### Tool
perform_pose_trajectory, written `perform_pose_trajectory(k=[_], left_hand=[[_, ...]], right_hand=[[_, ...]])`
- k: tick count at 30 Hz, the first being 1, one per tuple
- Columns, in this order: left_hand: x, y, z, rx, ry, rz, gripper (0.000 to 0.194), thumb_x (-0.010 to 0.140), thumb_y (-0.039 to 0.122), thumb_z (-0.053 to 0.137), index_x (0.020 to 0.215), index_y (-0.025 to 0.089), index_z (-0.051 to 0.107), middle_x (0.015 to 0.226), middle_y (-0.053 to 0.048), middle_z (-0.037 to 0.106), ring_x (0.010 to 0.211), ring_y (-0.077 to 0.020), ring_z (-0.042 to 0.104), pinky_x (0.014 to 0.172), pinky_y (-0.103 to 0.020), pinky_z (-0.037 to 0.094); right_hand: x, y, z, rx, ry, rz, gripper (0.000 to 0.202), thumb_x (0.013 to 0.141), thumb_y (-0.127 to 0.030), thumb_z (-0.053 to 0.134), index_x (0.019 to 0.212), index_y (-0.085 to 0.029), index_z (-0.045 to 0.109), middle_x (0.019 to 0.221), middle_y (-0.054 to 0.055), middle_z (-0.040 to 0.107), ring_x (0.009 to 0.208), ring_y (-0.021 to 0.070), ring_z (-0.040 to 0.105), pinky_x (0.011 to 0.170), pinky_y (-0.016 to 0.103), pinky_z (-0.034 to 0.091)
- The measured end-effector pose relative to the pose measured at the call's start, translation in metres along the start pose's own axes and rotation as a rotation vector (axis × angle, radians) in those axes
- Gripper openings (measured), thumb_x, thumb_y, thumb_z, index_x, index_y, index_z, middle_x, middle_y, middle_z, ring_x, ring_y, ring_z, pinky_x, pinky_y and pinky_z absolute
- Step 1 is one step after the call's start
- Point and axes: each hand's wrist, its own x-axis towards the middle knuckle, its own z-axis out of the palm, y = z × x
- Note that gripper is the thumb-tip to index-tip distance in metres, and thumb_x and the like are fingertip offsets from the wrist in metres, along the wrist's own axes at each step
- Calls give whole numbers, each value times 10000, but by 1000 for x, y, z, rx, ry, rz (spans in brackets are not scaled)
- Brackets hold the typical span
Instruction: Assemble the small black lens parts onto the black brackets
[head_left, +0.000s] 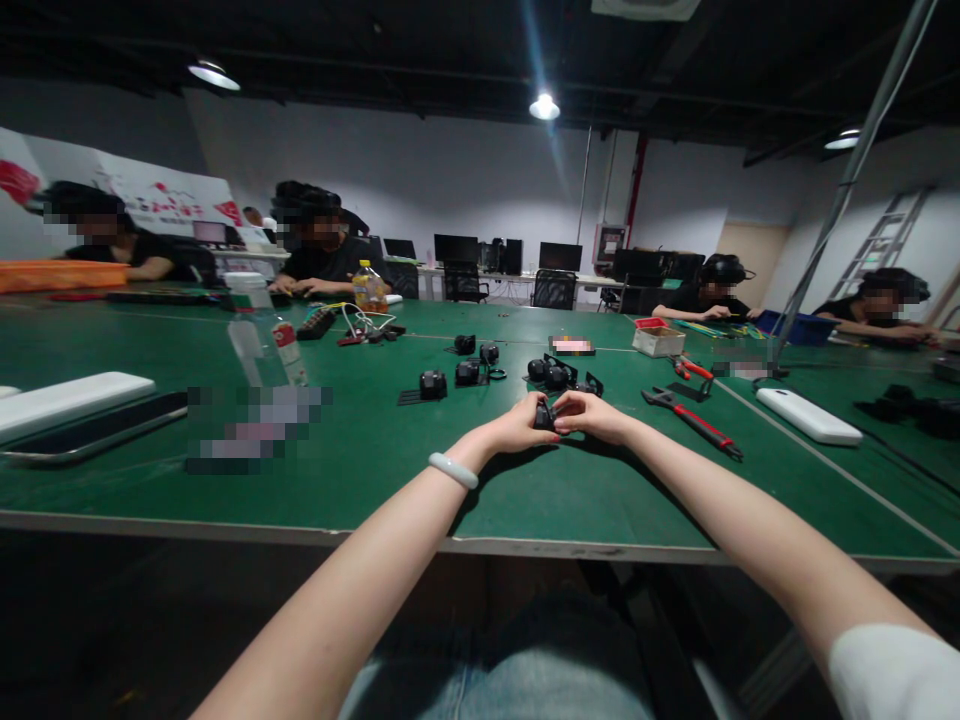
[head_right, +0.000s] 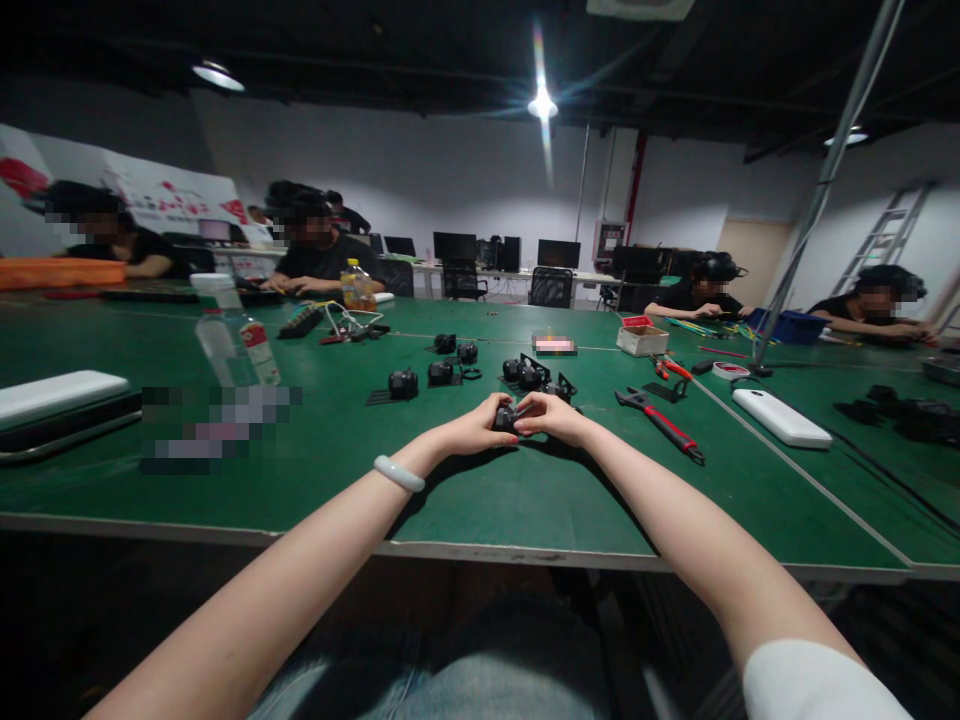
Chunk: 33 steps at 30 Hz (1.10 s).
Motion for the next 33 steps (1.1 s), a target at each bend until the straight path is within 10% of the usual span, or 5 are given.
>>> perform_pose_trajectory(k=[16, 33], left_hand=[[0, 0, 5, 193, 27, -88, 669, 607, 487, 501, 1150, 182, 258, 1136, -123, 372, 1079, -289, 300, 857, -382, 239], [-2, 9, 0, 22, 91, -58, 611, 477, 383, 621, 989, 141, 392, 912, -52, 506, 836, -196, 481, 717, -296, 379]], right_hand=[[2, -1, 6, -33, 17, -17, 354, 584, -259, 596, 908, -161, 495, 725, 18, 570, 598, 92, 528, 595, 247, 437], [7, 1, 11, -125, 68, -25, 252, 605, -239, 548, 845, -172, 514, 611, -14, 533, 511, 67, 483, 513, 202, 416]])
